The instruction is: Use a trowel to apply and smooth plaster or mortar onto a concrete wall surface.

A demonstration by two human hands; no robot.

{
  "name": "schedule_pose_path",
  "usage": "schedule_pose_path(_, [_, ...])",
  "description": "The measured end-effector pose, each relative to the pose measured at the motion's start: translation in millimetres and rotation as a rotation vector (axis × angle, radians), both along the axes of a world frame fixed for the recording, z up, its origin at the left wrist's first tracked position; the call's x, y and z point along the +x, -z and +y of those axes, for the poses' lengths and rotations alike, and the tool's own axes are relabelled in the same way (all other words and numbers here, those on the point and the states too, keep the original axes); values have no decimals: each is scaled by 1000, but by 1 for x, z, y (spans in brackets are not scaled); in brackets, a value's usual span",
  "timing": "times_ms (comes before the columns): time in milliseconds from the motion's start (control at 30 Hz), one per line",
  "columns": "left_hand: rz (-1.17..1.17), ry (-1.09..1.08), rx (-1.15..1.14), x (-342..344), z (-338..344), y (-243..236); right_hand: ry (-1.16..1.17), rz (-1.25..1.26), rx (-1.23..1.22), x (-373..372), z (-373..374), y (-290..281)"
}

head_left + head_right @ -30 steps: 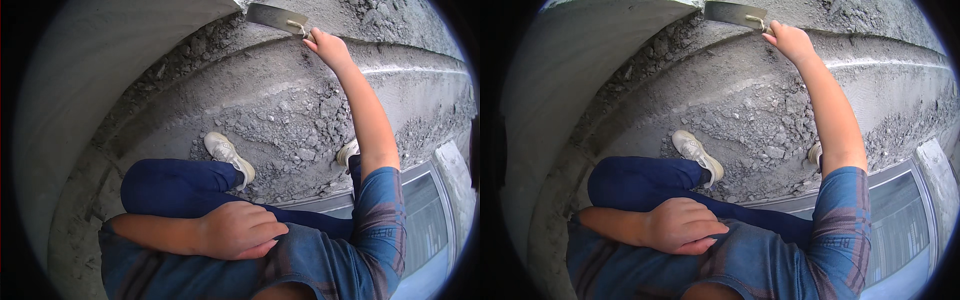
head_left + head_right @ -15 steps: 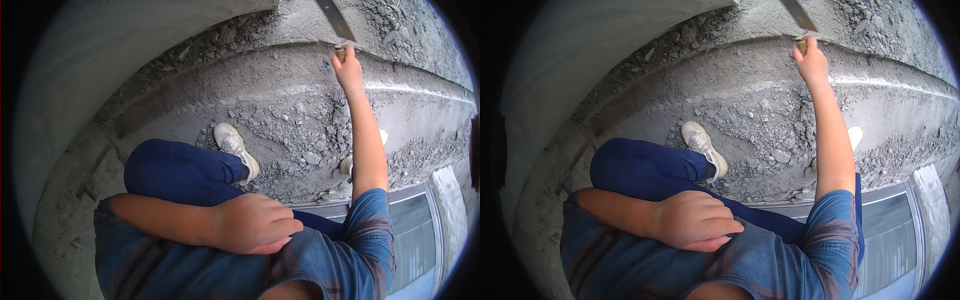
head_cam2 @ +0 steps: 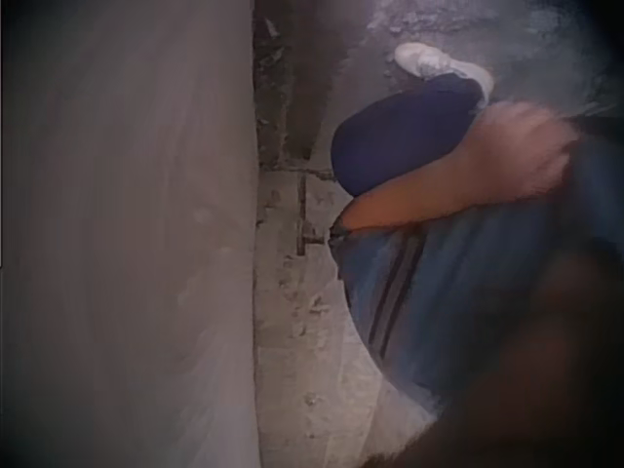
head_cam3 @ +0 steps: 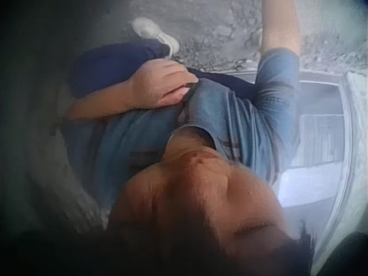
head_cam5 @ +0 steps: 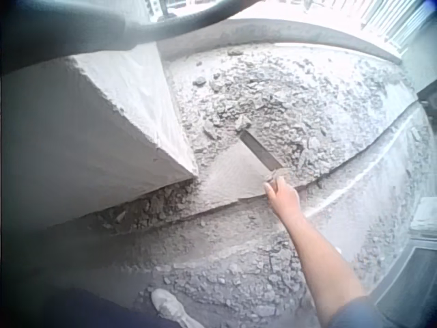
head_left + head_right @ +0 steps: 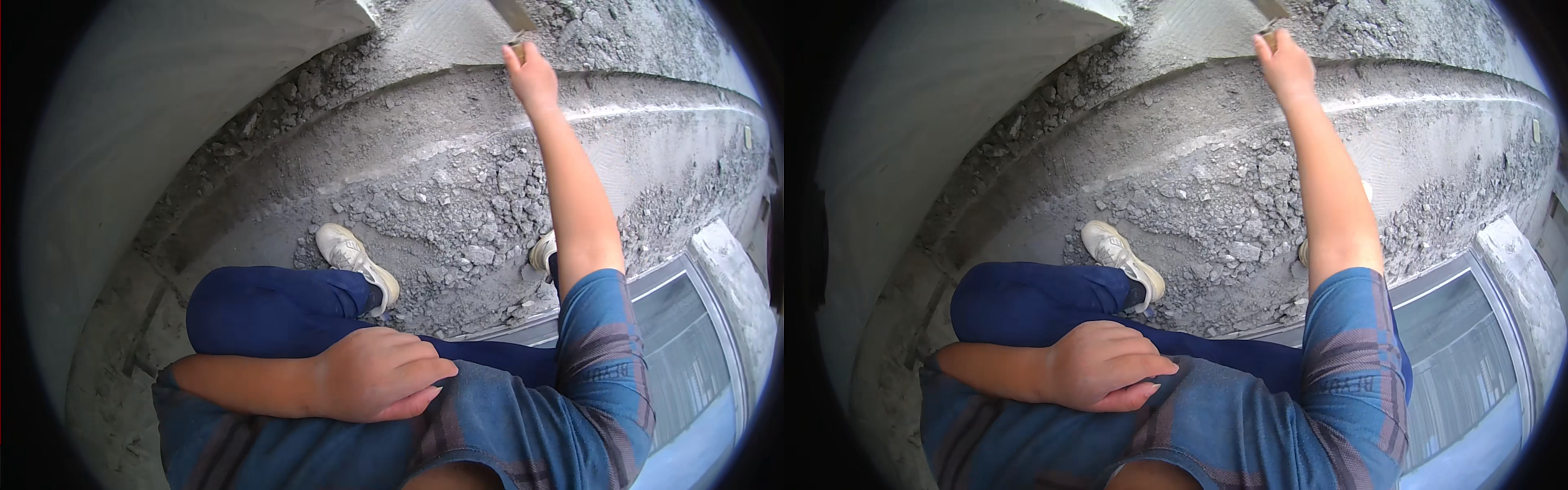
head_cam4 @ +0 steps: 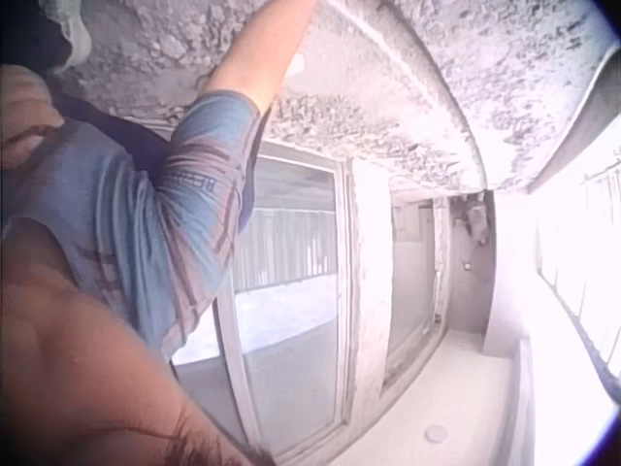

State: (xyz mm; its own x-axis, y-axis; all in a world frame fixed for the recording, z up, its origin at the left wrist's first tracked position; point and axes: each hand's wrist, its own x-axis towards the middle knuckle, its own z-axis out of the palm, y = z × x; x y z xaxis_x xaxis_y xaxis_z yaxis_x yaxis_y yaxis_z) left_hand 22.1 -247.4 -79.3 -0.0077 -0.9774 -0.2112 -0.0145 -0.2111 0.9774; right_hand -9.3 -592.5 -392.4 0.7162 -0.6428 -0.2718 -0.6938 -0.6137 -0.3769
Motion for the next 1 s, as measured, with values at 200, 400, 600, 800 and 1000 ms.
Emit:
schedule_pose_path(200, [5, 7, 7, 1, -7, 1, -219, 183, 5, -19, 10, 20])
schedule_pose_path(400, [39, 56, 30, -6, -18, -4, 205, -76, 98, -11, -61, -8])
schedule_pose_path(600, [25, 84, 35, -4, -32, -6, 711, -447, 139, -63, 41, 3])
schedule_pose_path(800, [4, 20, 94, -2, -35, -4, 1102, -392, 53, -90, -33, 5])
schedule_pose_path(1000, [-72, -274, 231, -7, -32, -9, 1142, -316, -66, -116, -178, 10])
